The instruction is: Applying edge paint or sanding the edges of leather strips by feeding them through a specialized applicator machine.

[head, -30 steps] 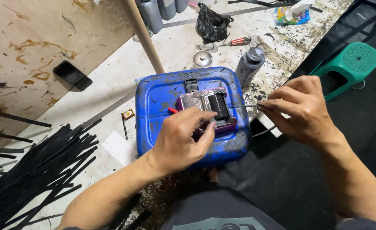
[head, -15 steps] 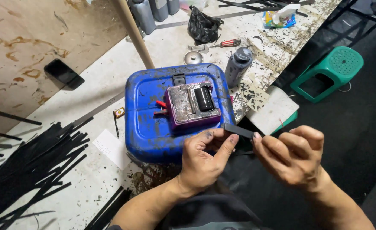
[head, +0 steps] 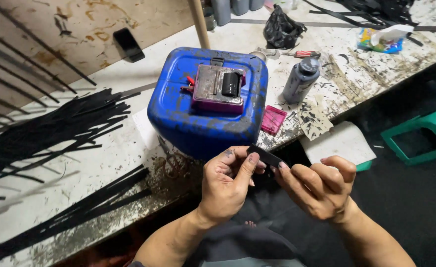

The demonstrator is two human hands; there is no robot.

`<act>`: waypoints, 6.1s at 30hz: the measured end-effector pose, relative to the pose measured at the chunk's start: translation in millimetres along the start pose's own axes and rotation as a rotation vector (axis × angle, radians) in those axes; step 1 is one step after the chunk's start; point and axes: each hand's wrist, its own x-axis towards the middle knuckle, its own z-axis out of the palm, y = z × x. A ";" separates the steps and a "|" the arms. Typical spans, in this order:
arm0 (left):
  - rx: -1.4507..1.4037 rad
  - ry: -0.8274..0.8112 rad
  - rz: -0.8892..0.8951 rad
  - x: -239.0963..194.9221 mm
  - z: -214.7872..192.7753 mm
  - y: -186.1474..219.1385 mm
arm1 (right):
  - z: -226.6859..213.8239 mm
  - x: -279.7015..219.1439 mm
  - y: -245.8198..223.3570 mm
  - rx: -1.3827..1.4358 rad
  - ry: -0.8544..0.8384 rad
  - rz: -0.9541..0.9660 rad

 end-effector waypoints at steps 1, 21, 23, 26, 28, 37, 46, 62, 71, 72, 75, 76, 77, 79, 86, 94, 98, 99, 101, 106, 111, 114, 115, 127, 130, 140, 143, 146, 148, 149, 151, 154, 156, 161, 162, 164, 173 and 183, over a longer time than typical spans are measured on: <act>0.012 0.024 0.001 -7.4 5.0 -0.2 | -2.0 -5.1 -0.3 0.023 0.013 -0.005; -0.083 0.347 0.111 -79.3 5.2 0.3 | 14.0 -51.5 -28.4 0.368 0.110 0.195; -0.070 0.365 0.122 -83.8 0.0 3.2 | 15.3 -48.9 -30.9 0.390 0.112 0.183; -0.071 0.402 0.131 -92.7 -4.2 11.8 | 14.1 -46.2 -32.1 0.417 0.105 0.167; -0.081 0.431 0.131 -99.7 -8.4 14.1 | 13.2 -44.9 -33.5 0.429 0.098 0.160; -0.175 0.620 0.281 -150.0 -24.1 15.0 | -0.4 -42.4 -42.9 0.447 0.106 0.059; -0.184 0.703 0.348 -211.3 -25.8 23.9 | -22.4 -54.0 -65.4 0.468 0.077 0.024; -0.053 0.977 0.452 -251.9 16.6 16.7 | -36.4 -64.2 -62.8 0.746 0.207 -0.161; 0.079 1.111 0.502 -268.0 35.1 18.0 | -28.4 -76.9 -74.9 0.869 0.320 -0.186; 0.123 1.151 0.505 -268.5 34.4 19.0 | -24.4 -79.2 -77.9 0.911 0.400 -0.180; 0.127 1.177 0.515 -275.2 31.6 20.3 | -26.7 -75.0 -83.0 0.935 0.391 -0.196; 0.123 1.178 0.513 -278.3 29.6 19.8 | -27.7 -73.4 -85.0 0.933 0.387 -0.198; 0.127 1.187 0.512 -281.6 27.4 19.5 | -28.8 -71.6 -87.3 0.942 0.390 -0.204; 0.130 1.195 0.512 -288.1 20.4 19.3 | -29.2 -66.7 -94.2 0.950 0.394 -0.211; 0.152 1.220 0.495 -321.0 -11.8 21.3 | -27.7 -46.7 -136.1 0.960 0.427 -0.229; 0.190 1.269 0.559 -357.1 -49.7 38.4 | -21.2 -18.3 -199.4 1.008 0.486 -0.267; 0.242 1.294 0.579 -376.8 -71.3 47.3 | -15.0 -4.6 -237.9 1.041 0.507 -0.282; 0.254 1.296 0.584 -382.2 -77.5 48.4 | -12.6 -2.0 -248.0 1.050 0.506 -0.285; 0.285 1.320 0.577 -391.6 -86.9 54.9 | -10.8 4.8 -268.0 1.079 0.504 -0.287; 0.379 1.369 0.556 -412.4 -109.1 64.3 | 0.5 13.3 -318.8 1.154 0.509 -0.292; 0.429 1.458 0.567 -422.7 -132.6 68.9 | 13.0 31.8 -363.0 1.236 0.524 -0.310; 0.464 1.497 0.576 -424.8 -146.9 73.2 | 19.5 40.0 -385.1 1.278 0.513 -0.333; 0.470 1.509 0.579 -425.3 -153.2 73.0 | 22.0 43.3 -392.4 1.289 0.518 -0.339; 0.484 1.510 0.481 -437.9 -235.5 97.7 | 40.4 92.5 -474.2 1.366 0.316 -0.369; 0.536 1.531 0.503 -435.8 -261.3 102.9 | 48.7 107.9 -495.5 1.406 0.307 -0.369; 0.602 1.603 0.492 -453.5 -322.4 117.5 | 55.1 137.0 -562.9 1.455 0.256 -0.398; 0.638 1.586 0.497 -464.1 -339.2 122.2 | 52.0 142.0 -583.3 1.460 0.241 -0.395; 0.640 1.547 0.513 -478.1 -357.0 127.1 | 46.3 145.2 -605.9 1.441 0.232 -0.381; 0.635 1.516 0.524 -491.4 -370.0 131.7 | 38.1 147.6 -623.5 1.413 0.234 -0.366; 0.651 1.499 0.519 -499.0 -377.1 134.4 | 33.1 148.9 -633.2 1.419 0.230 -0.349; 0.659 1.454 0.528 -514.7 -395.1 140.0 | 24.4 151.4 -654.3 1.398 0.234 -0.318; 0.679 1.330 0.560 -545.0 -424.2 143.1 | 6.4 149.7 -687.7 1.300 0.185 -0.258; 0.765 1.183 0.686 -566.5 -447.5 144.1 | -9.5 150.2 -713.4 1.187 0.200 -0.215; 0.486 1.006 0.510 -615.0 -487.7 172.8 | -53.9 153.0 -773.3 1.012 0.209 -0.086; 0.458 0.959 0.477 -624.8 -494.3 176.5 | -64.9 150.3 -784.3 0.984 0.187 -0.028; 0.459 0.878 0.515 -640.2 -504.8 186.5 | -83.6 154.1 -800.0 0.911 0.192 -0.004; 0.380 0.709 0.565 -691.5 -505.7 194.4 | -138.5 138.9 -842.3 0.763 0.247 0.071; 0.340 0.690 0.705 -745.5 -475.2 208.3 | -198.5 113.1 -859.0 0.761 0.356 0.062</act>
